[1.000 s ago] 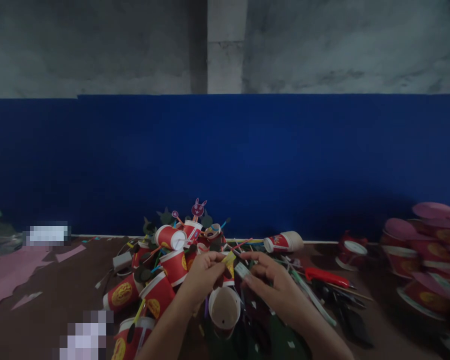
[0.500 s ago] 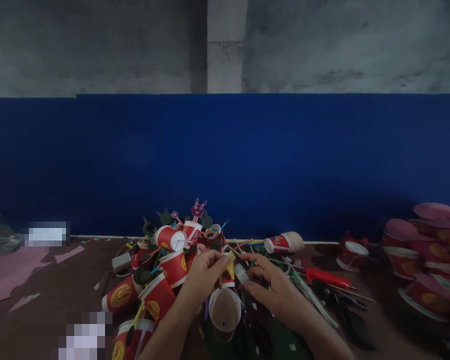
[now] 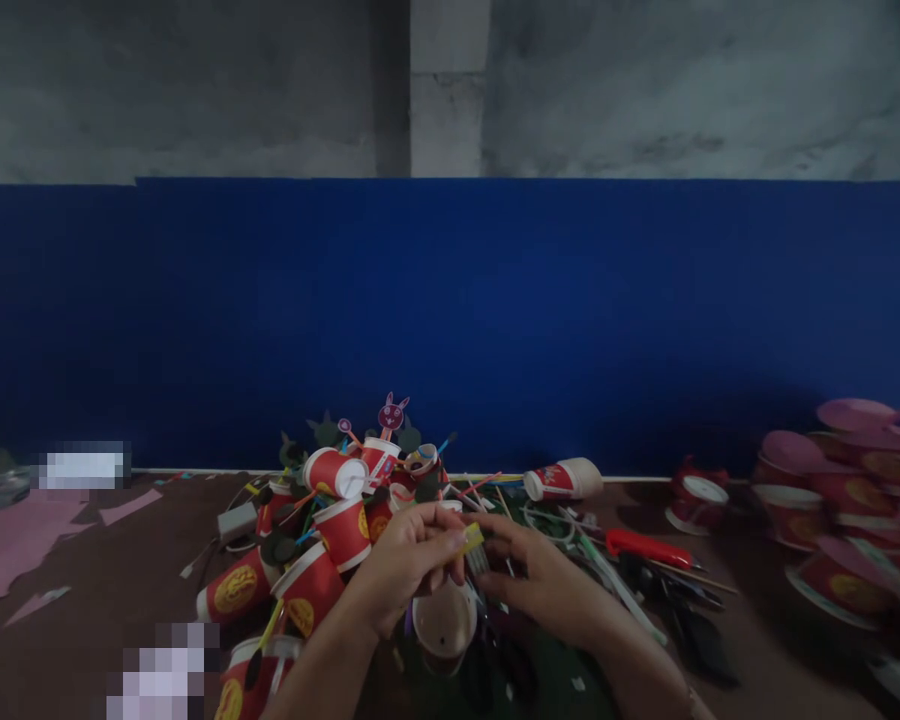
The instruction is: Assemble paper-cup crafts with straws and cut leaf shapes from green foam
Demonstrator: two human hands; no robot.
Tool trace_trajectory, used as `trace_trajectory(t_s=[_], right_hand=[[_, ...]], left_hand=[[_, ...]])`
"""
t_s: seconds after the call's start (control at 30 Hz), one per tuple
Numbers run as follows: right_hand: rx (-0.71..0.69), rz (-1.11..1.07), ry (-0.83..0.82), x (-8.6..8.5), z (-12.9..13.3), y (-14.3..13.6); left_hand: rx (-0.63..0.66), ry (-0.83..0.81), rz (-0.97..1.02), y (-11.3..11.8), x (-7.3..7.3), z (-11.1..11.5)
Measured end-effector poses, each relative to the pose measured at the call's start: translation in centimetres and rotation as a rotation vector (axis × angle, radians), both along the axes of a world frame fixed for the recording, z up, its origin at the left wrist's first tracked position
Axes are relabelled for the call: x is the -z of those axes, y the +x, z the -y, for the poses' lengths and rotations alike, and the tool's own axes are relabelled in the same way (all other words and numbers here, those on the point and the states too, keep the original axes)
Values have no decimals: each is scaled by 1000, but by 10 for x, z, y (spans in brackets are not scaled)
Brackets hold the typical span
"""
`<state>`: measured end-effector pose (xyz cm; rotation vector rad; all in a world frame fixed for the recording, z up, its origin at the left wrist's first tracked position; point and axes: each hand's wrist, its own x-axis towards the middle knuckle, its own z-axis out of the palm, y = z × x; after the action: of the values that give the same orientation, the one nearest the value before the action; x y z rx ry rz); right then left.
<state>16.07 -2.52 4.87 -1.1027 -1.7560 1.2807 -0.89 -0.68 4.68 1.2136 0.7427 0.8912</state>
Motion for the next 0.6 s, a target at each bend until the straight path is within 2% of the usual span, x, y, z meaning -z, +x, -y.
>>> trace_trajectory(t_s=[0.13, 0.23, 0.4, 0.5, 0.6], right_hand=[[47, 15, -2, 5, -3, -2], [24, -68, -13, 6, -4, -3], [-45, -288, -231, 5, -8, -2], [46, -406, -291, 4, -9, -2], [145, -461, -246, 1, -7, -1]], left_hand=[[77, -40, 57, -1, -2, 3], [122, -28, 41, -1, -3, 5], [174, -24, -112, 5, -1, 8], [137, -28, -186, 10, 1, 9], [96, -30, -289, 15, 5, 8]])
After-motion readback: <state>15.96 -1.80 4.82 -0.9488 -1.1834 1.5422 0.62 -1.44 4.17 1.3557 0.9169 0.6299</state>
